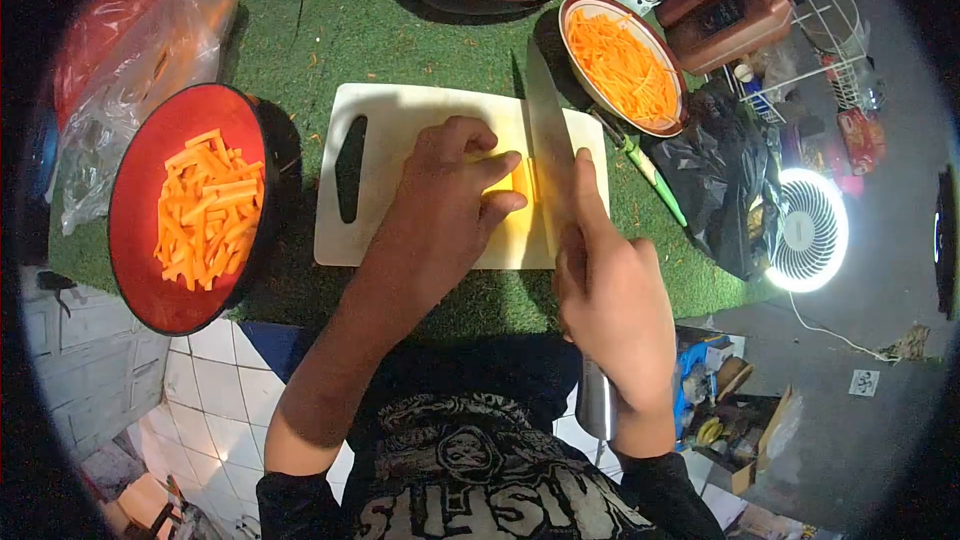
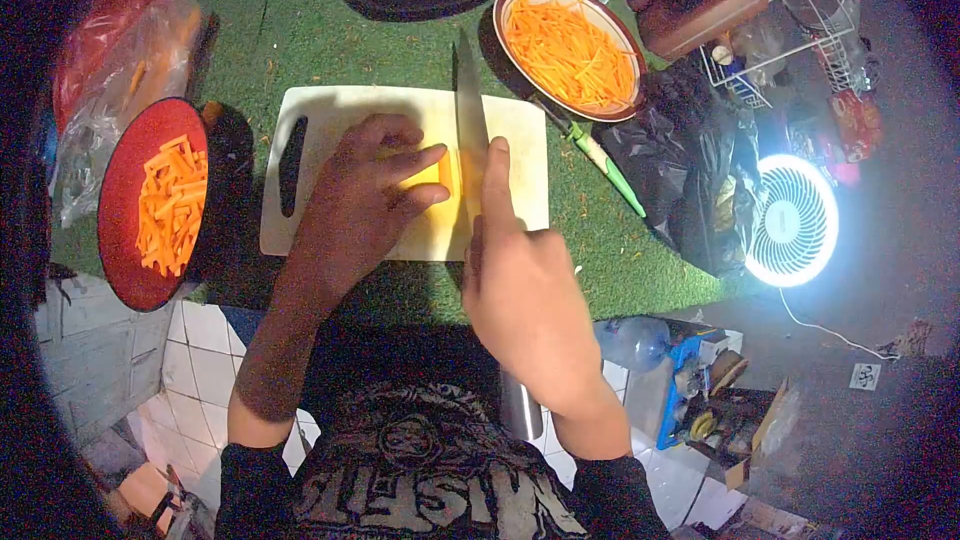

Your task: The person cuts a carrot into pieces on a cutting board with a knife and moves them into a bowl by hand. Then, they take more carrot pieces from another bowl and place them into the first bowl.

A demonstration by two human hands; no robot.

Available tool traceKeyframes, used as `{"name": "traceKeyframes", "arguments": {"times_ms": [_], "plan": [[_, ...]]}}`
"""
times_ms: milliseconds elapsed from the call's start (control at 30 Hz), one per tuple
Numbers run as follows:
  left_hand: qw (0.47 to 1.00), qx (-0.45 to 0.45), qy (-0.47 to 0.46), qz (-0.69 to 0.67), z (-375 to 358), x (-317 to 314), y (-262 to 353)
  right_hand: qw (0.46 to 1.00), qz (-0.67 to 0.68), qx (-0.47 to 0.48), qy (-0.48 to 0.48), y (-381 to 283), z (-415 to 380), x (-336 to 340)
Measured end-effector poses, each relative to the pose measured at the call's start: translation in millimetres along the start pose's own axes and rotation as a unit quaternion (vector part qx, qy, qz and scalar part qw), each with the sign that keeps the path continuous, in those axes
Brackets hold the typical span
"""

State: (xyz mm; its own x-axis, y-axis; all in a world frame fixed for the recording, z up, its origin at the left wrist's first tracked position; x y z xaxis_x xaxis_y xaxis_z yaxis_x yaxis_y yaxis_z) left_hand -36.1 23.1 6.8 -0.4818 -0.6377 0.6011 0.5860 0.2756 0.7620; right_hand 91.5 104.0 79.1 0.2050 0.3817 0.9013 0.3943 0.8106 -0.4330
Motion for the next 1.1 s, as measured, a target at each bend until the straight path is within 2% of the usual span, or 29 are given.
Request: {"name": "traceKeyframes", "arguments": {"times_ms": [367, 467, 600, 733, 800, 867, 967, 1100], "plan": [[1.000, 0.003, 0.002, -0.002, 1, -2, 1, 0.999, -0.024, 0.035, -0.006, -4, -7, -5], [1.000, -0.009, 0.014, -0.008, 0, 0, 2, 0.998, -0.050, 0.014, -0.027, -2, -7, -7], [1.000, 0.003, -0.008, 0.011, 2, 1, 6, 0.993, -0.054, 0.098, -0.032, 0, -3, -13], [1.000, -0.011, -0.001, 0.012, 2, 0, 2, 0.989, -0.012, 0.145, 0.018, 7, 11, -22], [1.000, -0.013, 0.002, 0.002, 2, 0, 1, 0.992, -0.014, 0.122, 0.014, 9, 17, -20], [1.000, -0.005, 0.003, -0.009, 1, 1, 1, 0.998, -0.035, 0.053, -0.011, 5, 22, -13], [0.999, -0.003, 0.011, -0.047, 0, -1, -3, 0.998, -0.031, 0.063, 0.004, 7, 16, -12], [1.000, -0.019, 0.024, 0.000, -1, -3, -3, 0.995, -0.040, 0.085, 0.019, 5, 9, -13]]}}
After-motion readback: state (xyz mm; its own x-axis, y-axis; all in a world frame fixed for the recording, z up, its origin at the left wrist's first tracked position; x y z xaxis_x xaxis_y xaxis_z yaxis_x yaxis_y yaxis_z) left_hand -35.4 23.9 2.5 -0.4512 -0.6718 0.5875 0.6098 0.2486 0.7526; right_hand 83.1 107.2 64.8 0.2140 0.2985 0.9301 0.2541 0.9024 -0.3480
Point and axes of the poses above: each hand's wrist, its own z-axis towards the middle knuckle, its own x-axis out of the back of the hand, y = z × x, the point moved 3 cm from there along z, towards the middle knuckle, and after that the axes turned 9 degrees about x, right-handed, at the moved point
